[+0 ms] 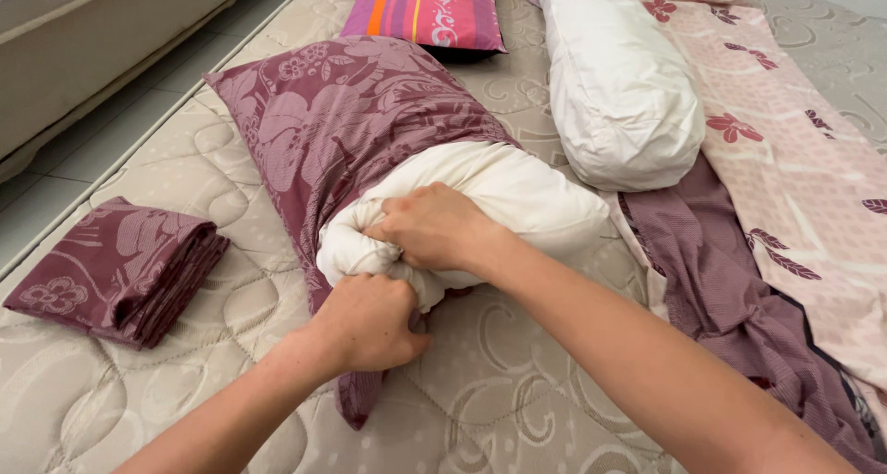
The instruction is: The person puts a pillow inside a floral pattern pillowcase, smooths it out, and then slides a long bolster into a matching cylindrical cover.
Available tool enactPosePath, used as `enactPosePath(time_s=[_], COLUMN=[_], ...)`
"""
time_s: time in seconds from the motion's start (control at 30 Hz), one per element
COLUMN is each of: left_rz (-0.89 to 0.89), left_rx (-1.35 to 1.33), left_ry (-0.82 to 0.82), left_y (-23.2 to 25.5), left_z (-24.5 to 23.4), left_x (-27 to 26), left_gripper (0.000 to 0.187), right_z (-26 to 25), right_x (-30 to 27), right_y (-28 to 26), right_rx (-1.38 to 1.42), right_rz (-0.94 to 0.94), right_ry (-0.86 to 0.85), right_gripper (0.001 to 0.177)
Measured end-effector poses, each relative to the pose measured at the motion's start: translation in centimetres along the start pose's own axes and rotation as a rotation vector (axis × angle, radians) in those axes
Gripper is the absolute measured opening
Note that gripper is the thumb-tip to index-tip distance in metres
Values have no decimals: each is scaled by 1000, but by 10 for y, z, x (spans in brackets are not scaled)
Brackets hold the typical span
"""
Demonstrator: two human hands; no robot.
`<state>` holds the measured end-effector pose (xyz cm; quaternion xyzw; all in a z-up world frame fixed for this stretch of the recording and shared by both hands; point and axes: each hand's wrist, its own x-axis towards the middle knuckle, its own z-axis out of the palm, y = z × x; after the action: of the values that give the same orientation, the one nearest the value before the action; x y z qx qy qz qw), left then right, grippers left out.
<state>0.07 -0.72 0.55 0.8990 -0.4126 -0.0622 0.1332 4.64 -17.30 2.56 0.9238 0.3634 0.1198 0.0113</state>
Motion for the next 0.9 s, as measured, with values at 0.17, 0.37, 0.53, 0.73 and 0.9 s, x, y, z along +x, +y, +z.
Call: enactPosePath(time_s=[0.17,0.37,0.53,0.73,0.9], left_rz=[-79,-122,-156,-337,-313], left_rx=[-42,117,241,142,143], left_ry=[-10,22,25,55,141], left_y=[-14,0,31,36,4], left_z=[-20,27,88,97,105], left_x=[-11,-2,35,64,53], left_gripper=[29,23,15,25,23], right_z=[9,17,14,13,0], right_x=[9,5,4,-8,-47], right_y=[8,-1,7,-1,-3], right_rx=[13,124,314,298,166], right_rz=[-54,143,146,357,355], right_ry=[-100,-188,-21,184,165], right_gripper=[17,16,38,32,55])
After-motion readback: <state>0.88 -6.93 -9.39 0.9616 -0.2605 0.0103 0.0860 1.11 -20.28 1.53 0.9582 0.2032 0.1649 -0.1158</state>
